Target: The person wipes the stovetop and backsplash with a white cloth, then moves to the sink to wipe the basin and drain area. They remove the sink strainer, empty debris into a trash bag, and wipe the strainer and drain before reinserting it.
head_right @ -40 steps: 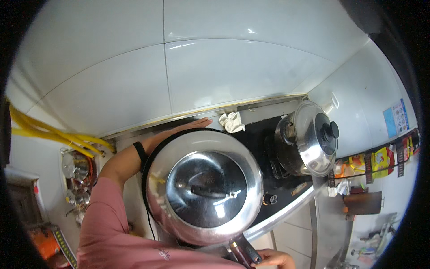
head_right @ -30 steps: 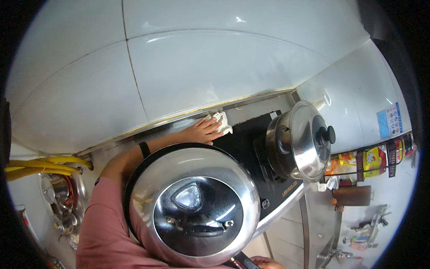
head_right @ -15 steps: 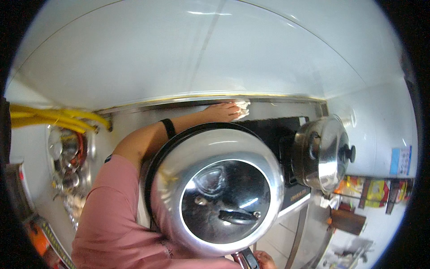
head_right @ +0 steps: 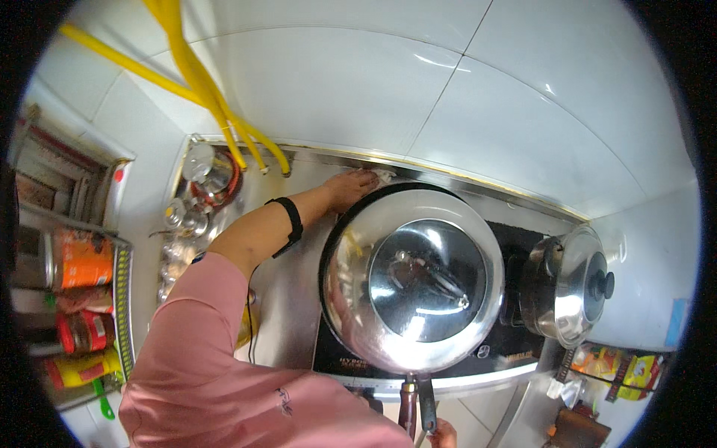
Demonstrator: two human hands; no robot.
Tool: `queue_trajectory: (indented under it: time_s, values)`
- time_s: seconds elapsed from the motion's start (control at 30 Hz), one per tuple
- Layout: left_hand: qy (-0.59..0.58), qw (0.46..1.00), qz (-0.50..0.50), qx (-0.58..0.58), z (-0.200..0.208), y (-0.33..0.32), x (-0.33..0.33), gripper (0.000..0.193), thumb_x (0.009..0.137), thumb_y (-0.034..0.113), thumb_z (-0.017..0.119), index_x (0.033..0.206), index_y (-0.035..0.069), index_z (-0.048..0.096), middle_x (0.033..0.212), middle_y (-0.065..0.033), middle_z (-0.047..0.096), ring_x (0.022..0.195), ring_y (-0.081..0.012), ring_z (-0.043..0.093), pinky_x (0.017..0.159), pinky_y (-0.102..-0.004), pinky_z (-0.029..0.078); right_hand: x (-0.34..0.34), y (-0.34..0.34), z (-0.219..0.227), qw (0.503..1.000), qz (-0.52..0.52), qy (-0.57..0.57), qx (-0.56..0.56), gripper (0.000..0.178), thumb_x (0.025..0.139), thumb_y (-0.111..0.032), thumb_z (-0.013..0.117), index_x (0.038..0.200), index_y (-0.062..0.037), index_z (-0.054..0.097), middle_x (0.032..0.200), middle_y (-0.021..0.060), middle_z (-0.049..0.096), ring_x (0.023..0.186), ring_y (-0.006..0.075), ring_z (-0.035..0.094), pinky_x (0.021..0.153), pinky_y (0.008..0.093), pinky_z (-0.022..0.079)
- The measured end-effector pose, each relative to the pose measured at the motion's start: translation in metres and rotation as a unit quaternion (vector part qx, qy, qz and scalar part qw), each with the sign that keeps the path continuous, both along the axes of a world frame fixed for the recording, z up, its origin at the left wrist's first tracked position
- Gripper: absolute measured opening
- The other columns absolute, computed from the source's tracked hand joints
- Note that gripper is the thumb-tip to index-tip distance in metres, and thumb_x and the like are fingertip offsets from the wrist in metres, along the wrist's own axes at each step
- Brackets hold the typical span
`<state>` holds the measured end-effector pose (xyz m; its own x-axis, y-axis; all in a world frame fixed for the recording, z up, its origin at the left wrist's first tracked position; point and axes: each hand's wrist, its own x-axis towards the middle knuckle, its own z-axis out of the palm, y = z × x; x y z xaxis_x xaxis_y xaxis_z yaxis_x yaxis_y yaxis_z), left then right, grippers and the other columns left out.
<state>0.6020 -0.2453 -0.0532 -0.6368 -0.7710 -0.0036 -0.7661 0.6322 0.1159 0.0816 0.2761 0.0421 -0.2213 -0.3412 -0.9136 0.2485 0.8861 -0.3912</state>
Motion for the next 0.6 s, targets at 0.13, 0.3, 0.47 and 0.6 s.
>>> queue_trajectory:
  time_s: [0.13, 0.3, 0.47, 0.6]
  values:
    - [-0.002, 0.988, 0.13, 0.088, 0.015, 0.02, 0.025, 0.066, 0.088, 0.041, 0.056, 0.14, 0.003, 0.041, 0.146, -0.0175, 0.036, 0.136, -0.0349, 0.032, 0.112, -0.041, 0.031, -0.033, 0.018, -0.041, 0.999, 0.039, 0.011, -0.025, 0.034, 0.092, -0.032, 0.056, 0.115, -0.0075, 0.059, 0.101, 0.0076, 0.063, 0.08, 0.0203, 0.058, 0.066, 0.0323, 0.048]
    - [0.053, 0.902, 0.403, 0.142, 0.007, 0.045, 0.048, 0.076, 0.087, 0.052, 0.055, 0.138, -0.001, 0.039, 0.145, -0.0172, 0.037, 0.134, -0.0352, 0.035, 0.111, -0.0397, 0.031, -0.044, 0.041, -0.066, 0.999, 0.039, -0.029, -0.02, 0.047, 0.09, -0.034, 0.061, 0.124, -0.0028, 0.055, 0.098, 0.0056, 0.062, 0.091, 0.0188, 0.059, 0.08, 0.037, 0.048]
    - [0.005, 0.886, 0.447, 0.122, 0.004, 0.061, 0.074, 0.05, 0.089, 0.027, 0.055, 0.127, -0.004, 0.05, 0.135, -0.0208, 0.044, 0.125, -0.0382, 0.044, 0.106, -0.0422, 0.036, -0.033, 0.067, -0.066, 0.986, 0.074, -0.043, -0.146, 0.06, 0.086, -0.047, 0.063, 0.125, -0.0031, 0.054, 0.103, 0.0091, 0.063, 0.092, 0.0215, 0.06, 0.082, 0.0352, 0.049]
    - [0.024, 0.901, 0.418, 0.114, 0.017, 0.061, 0.094, 0.045, 0.087, 0.014, 0.051, 0.127, -0.005, 0.05, 0.135, -0.0223, 0.044, 0.127, -0.04, 0.04, 0.109, -0.0433, 0.033, -0.029, 0.068, -0.075, 0.992, 0.089, -0.013, -0.084, 0.053, 0.086, -0.042, 0.062, 0.121, -0.0031, 0.055, 0.099, 0.0092, 0.063, 0.087, 0.0206, 0.06, 0.075, 0.0337, 0.048]
